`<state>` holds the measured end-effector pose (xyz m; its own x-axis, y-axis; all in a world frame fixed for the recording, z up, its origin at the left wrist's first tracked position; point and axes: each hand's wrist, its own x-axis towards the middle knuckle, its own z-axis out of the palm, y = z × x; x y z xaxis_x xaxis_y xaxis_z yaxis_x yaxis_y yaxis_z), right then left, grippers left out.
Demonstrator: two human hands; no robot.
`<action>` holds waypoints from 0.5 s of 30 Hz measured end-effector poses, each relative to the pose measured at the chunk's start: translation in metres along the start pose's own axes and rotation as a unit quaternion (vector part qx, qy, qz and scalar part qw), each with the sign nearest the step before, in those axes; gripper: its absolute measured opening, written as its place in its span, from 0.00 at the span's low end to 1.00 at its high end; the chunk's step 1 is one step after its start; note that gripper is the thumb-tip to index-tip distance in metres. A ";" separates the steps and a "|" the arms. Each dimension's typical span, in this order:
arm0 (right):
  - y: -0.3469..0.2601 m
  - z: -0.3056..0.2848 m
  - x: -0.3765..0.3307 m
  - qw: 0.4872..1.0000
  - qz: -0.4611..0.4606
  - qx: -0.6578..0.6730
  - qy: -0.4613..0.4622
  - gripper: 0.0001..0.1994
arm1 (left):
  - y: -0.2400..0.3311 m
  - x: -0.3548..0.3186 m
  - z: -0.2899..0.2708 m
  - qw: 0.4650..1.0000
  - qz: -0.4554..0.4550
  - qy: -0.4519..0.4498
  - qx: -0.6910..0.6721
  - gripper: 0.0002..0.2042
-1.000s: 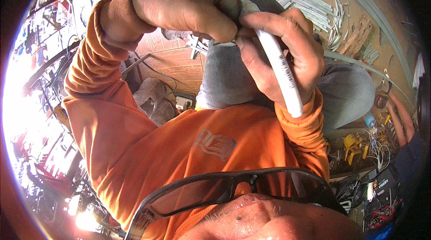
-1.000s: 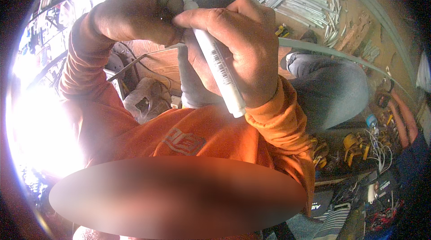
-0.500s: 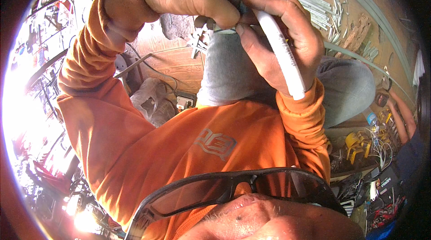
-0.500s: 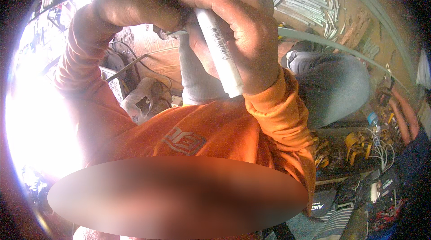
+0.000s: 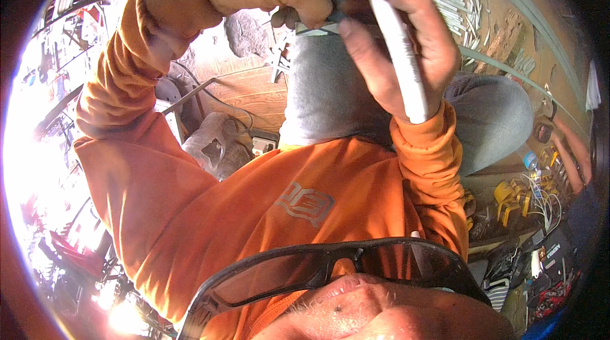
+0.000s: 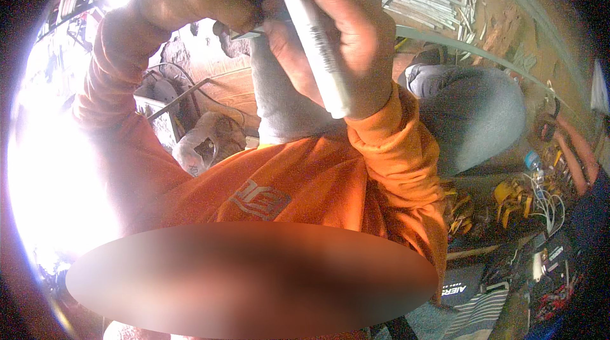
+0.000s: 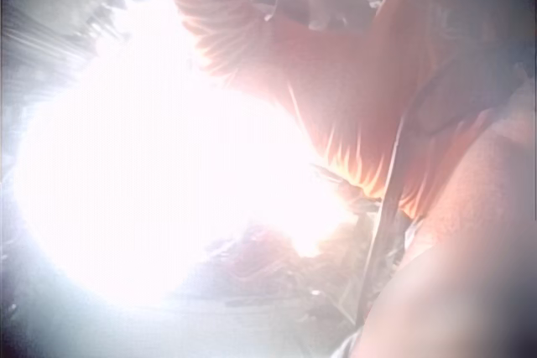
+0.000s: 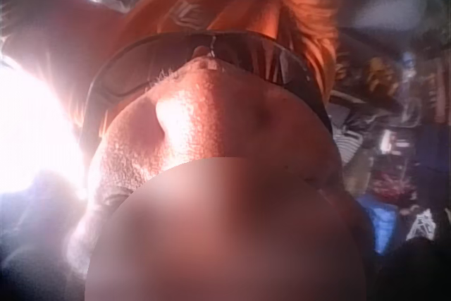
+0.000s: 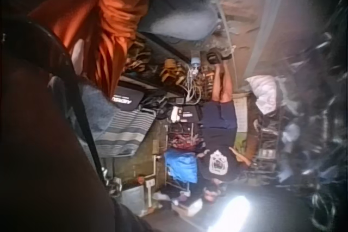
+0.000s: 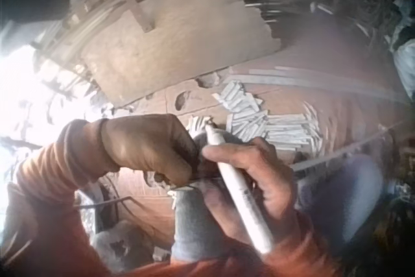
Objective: The person marks a metal strip with a marker and then uses an angle grinder to cut it. The person repeats this process with multiple metal strips, cutting them into smaller pieces.
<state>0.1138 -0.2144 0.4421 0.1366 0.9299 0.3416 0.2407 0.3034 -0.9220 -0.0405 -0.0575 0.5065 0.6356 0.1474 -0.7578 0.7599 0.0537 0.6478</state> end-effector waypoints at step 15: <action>0.000 -0.014 0.001 0.980 -0.182 0.042 0.067 0.15 | -0.012 0.003 -0.012 0.998 -0.024 -0.034 -0.040 0.09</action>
<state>0.1274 -0.2169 0.4447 0.1824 0.7226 0.6668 0.2171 0.6318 -0.7441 -0.0489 -0.0461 0.4975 0.6085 0.0746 -0.7900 0.7783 0.1383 0.6125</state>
